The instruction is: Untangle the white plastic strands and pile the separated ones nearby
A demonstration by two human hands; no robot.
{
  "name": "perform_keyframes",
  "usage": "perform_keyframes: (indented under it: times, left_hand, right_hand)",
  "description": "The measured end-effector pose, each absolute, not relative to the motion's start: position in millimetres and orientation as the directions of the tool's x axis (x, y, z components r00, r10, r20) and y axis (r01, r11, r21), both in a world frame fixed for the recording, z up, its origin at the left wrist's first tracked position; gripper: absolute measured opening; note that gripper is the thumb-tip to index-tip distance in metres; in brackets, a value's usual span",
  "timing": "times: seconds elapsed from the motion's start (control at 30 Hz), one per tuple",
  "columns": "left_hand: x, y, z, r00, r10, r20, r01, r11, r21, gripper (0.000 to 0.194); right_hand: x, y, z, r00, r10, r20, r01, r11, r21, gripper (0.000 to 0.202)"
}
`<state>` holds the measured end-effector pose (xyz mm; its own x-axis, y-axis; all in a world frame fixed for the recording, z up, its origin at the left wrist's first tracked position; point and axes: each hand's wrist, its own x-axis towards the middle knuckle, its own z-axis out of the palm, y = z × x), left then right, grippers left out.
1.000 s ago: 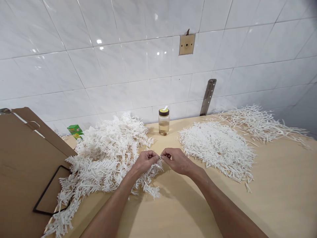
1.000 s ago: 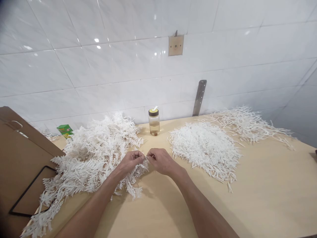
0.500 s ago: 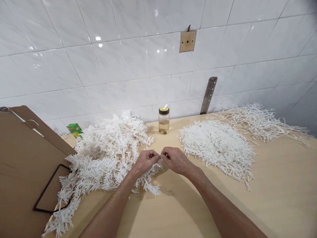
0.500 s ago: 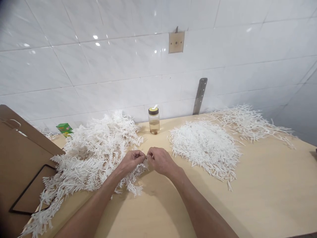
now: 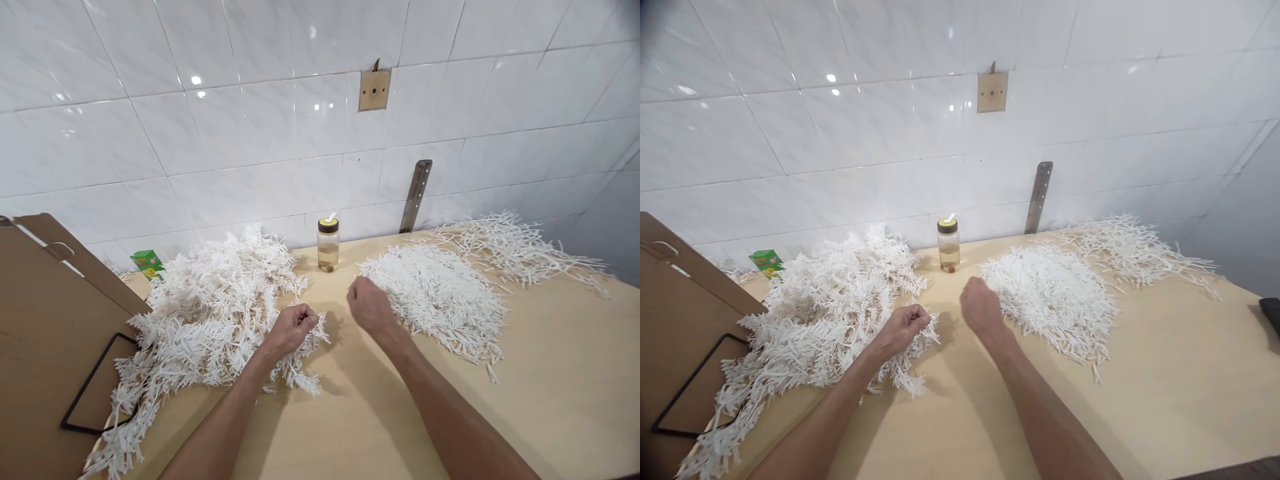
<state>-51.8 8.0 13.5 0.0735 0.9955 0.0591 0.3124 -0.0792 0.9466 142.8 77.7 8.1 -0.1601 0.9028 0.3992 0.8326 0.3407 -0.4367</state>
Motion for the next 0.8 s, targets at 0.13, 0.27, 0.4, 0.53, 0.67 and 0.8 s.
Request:
perform_keyframes:
  times: [0.13,0.27,0.4,0.53,0.67,0.8]
  left_hand:
    - [-52,7,14,-0.001,0.993,0.118,0.222,-0.115,0.968,0.029]
    - [-51,9,13,-0.008,0.99,0.143,0.191,-0.139,0.972,0.029]
    - [-52,10,9,0.03,0.988,0.152,0.201,-0.155,0.967,0.03]
    - [-52,11,8,0.042,0.987,0.156,0.21,-0.162,0.964,0.031]
    - [-52,12,7,0.04,0.99,0.137,0.206,-0.142,0.968,0.03]
    - [-52,10,7,0.065,0.989,0.131,0.202,-0.141,0.969,0.025]
  right_hand:
    - [184,100,9,0.078,0.854,0.515,0.816,0.242,-0.524,0.009]
    - [180,94,11,0.047,0.818,0.573,0.702,0.381,-0.602,0.018]
    - [143,66,19,-0.354,0.796,0.491,0.388,0.602,-0.698,0.023]
    - [123,48,22,-0.501,0.765,0.406,0.333,0.603,-0.725,0.019]
    - [125,48,23,-0.488,0.808,0.33,0.366,0.533,-0.763,0.016]
    - [129,49,25,-0.483,0.806,0.342,0.373,0.543,-0.752,0.015]
